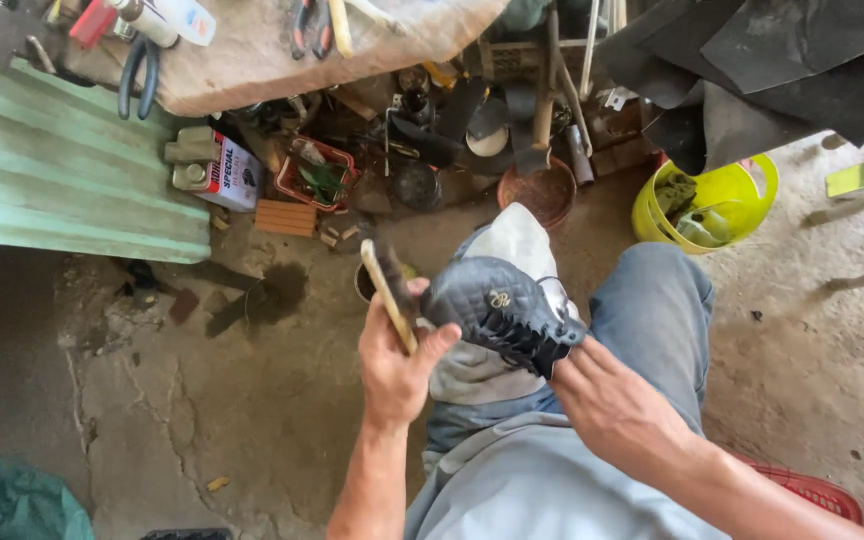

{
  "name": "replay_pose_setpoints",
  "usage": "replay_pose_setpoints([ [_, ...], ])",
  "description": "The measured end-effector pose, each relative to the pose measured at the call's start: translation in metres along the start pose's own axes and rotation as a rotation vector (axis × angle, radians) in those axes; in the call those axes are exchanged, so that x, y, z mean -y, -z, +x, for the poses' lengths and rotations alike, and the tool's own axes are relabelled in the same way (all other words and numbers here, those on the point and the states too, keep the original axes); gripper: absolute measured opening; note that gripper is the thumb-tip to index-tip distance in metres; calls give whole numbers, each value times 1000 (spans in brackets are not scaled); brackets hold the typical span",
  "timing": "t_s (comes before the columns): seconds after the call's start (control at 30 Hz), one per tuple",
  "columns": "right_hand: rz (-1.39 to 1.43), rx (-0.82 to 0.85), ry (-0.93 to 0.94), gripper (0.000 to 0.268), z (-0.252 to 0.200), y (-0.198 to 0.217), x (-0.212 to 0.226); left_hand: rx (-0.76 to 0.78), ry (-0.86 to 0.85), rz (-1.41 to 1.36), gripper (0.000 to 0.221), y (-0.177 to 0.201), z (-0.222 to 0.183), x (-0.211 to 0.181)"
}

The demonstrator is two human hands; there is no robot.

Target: Polishing a black athletic shoe with a brush, singeing loose threads with a lighter, and lacing it up.

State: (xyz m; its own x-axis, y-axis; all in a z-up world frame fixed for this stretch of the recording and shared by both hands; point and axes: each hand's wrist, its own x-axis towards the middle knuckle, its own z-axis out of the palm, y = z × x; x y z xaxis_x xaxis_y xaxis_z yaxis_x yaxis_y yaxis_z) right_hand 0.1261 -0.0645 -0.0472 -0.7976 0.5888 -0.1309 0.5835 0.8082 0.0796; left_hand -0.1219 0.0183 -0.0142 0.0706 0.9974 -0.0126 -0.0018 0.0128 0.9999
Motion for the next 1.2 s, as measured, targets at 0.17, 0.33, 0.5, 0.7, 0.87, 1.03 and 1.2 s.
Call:
replay_pose_setpoints([
  [0.17,1242,-291,-571,17,-4,0,5,-50,-50,-190,44,3,-32,27],
  [0.33,2139,-721,-608,66,5,-33,34,-43,-92,-179,44,5,-45,25],
  [0.5,2803,-955,-497,53,20,-53,29,-18,-117,-242,41,13,-45,29],
  [0.7,2544,-945,-280,26,49,-57,22,-124,-103,-68,39,33,-51,27],
  [0.87,2228,-805,-474,65,24,-86,16,-15,-215,-257,32,22,-56,11],
  [1.03,2101,-722,-406,66,18,-33,-7,32,-254,-220,30,10,-51,0],
  [1.2,2297,-993,-228,60,17,-27,-16,131,-264,-215,30,-8,-49,-7],
])
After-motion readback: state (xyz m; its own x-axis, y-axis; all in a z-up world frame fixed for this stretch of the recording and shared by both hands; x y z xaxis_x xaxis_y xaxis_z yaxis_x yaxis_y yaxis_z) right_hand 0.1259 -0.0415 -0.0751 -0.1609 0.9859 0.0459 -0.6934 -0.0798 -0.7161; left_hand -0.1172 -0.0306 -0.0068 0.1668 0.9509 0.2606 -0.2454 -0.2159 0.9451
